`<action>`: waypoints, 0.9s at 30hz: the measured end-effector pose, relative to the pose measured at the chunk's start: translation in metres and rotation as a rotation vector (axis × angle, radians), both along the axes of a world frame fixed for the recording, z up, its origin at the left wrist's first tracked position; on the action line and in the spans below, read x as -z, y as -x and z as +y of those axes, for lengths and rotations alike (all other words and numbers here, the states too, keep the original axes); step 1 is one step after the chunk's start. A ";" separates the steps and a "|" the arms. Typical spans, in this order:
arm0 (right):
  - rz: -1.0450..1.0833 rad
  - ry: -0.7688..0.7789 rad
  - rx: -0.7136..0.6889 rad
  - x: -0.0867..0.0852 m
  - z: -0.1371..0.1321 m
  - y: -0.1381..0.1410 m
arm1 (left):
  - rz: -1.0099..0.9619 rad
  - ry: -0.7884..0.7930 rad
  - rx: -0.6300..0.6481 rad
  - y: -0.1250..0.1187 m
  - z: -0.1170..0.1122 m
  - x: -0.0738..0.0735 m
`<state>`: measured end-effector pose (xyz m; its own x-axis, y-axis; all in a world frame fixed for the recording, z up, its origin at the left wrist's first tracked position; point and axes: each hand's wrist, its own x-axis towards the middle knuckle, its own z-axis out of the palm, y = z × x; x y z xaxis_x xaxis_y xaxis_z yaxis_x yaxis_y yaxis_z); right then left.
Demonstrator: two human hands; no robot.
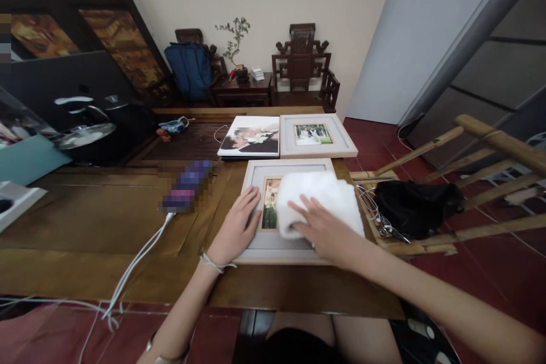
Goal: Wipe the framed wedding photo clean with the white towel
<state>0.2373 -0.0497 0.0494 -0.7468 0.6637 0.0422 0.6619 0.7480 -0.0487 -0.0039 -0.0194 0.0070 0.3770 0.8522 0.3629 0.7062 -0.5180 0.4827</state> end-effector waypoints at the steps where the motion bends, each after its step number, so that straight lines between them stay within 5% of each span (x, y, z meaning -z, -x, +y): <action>1: 0.013 -0.034 0.016 0.001 0.017 -0.003 | 0.001 0.003 0.003 0.000 0.000 0.000; 5: 0.076 -0.147 0.070 -0.006 0.075 -0.018 | -0.001 0.024 0.009 0.001 0.001 -0.001; 9: -0.008 -0.217 0.131 -0.010 0.089 -0.026 | -0.007 0.031 0.007 0.002 0.001 -0.001; 13: -0.110 -0.148 0.146 -0.008 0.059 -0.023 | -0.022 0.023 0.017 0.002 0.002 -0.001; 21: -0.108 0.179 0.012 -0.035 -0.061 -0.011 | -0.012 0.022 0.001 -0.001 0.001 -0.002; 24: -0.089 0.224 0.076 -0.036 -0.066 -0.004 | 0.001 0.019 0.007 -0.001 0.001 -0.002; 27: -0.057 0.155 0.165 -0.027 -0.033 -0.003 | -0.004 0.009 0.018 0.000 0.000 -0.002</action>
<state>0.2402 -0.0827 0.0762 -0.6263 0.7720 -0.1088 0.7793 0.6162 -0.1138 -0.0037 -0.0190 0.0093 0.3908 0.8487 0.3563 0.6950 -0.5259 0.4903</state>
